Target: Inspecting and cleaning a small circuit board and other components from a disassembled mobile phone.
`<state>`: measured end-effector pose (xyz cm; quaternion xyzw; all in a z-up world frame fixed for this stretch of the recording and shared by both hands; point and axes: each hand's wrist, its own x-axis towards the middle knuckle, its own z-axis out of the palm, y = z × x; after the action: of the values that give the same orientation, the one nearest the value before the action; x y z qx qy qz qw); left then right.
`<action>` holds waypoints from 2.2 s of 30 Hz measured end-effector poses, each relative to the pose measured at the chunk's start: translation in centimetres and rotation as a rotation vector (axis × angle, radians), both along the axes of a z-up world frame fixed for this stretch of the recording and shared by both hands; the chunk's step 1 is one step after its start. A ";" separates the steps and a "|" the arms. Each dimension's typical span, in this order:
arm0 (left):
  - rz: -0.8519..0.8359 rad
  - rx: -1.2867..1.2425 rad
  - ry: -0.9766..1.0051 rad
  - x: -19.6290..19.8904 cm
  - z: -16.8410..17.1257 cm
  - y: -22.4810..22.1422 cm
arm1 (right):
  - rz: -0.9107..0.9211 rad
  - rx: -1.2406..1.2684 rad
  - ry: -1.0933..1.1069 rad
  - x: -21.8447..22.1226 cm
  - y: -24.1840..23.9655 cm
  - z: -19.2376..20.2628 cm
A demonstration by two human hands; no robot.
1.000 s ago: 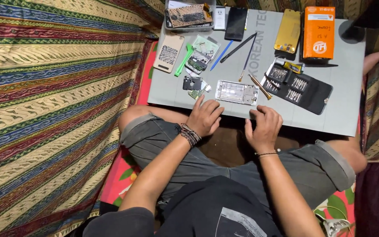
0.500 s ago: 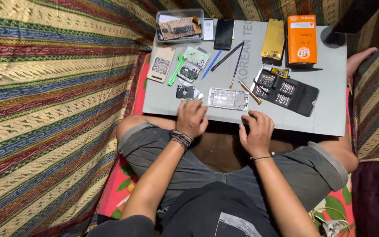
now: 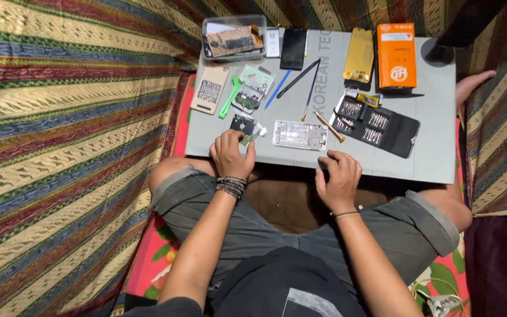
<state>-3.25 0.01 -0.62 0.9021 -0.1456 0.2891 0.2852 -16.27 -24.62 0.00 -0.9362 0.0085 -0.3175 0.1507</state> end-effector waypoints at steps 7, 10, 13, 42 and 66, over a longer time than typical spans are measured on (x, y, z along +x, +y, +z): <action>-0.043 0.029 -0.039 0.5 -0.5 0.4 | -0.019 -0.002 -0.014 0.1 -0.1 -0.5; -0.059 0.051 -0.045 0.6 -0.7 0.6 | -0.025 -0.009 -0.012 -0.1 -0.1 -0.6; -0.067 0.071 -0.077 0.9 -0.6 0.6 | -0.029 -0.003 -0.005 0.1 -0.1 -0.3; 0.138 -0.569 0.377 1.1 1.5 -0.3 | 0.003 0.022 -0.015 0.2 -0.1 -0.2; -0.464 -1.306 0.895 0.6 -6.6 -7.5 | 0.006 0.212 -0.010 0.1 0.0 0.3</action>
<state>-2.67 -7.44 -7.21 0.5316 -0.0035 -0.1373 0.8358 -16.14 -24.58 0.27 -0.9135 0.0386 -0.3189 0.2498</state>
